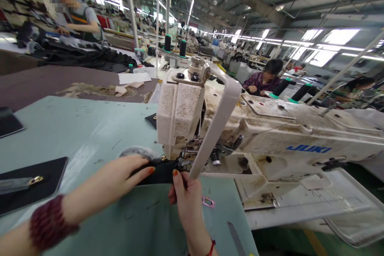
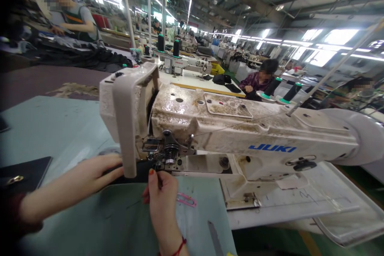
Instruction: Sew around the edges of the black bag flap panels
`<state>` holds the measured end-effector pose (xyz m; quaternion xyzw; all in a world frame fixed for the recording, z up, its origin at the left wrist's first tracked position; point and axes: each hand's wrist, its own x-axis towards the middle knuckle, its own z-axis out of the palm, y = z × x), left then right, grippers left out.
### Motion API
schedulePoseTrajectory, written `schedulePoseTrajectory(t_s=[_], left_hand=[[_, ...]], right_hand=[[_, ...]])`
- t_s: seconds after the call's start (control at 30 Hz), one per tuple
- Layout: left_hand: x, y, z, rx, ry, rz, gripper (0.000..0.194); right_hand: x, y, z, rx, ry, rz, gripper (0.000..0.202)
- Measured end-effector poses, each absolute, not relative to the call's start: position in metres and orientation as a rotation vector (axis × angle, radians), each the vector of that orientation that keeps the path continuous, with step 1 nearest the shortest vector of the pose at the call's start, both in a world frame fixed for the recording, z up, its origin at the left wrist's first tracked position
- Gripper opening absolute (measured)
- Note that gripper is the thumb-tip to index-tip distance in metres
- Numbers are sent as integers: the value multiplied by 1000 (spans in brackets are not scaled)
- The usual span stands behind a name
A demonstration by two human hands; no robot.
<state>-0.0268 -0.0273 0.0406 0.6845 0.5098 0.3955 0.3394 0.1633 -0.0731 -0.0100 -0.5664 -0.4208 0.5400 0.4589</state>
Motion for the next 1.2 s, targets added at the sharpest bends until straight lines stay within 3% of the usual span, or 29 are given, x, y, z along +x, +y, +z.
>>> schedulePoseTrajectory(t_s=[0.1, 0.17, 0.27, 0.33, 0.43, 0.67, 0.87, 1.2], left_hand=[[-8, -86, 29, 1699, 1321, 1099, 15], [11, -111, 11, 1388, 1268, 1055, 24], [32, -107, -13, 821, 1086, 1018, 48], [36, -88, -19, 701, 983, 976, 47], [29, -63, -18, 757, 1001, 863, 42], [19, -59, -7, 1086, 1384, 611, 57], [26, -64, -5, 962, 1314, 640, 56], [32, -58, 7, 709, 1239, 747, 48]], right_hand=[[161, -74, -11, -1407, -1027, 1317, 66], [162, -75, -10, -1417, -1058, 1285, 65], [163, -76, -7, -1445, -1139, 1199, 64], [164, -76, -5, -1470, -1177, 1149, 62], [163, -76, -4, -1486, -1210, 1109, 61], [165, -79, -7, -1441, -1176, 1137, 60], [168, -89, -6, -1320, -972, 1386, 62], [163, -80, -1, -1372, -924, 1340, 56]])
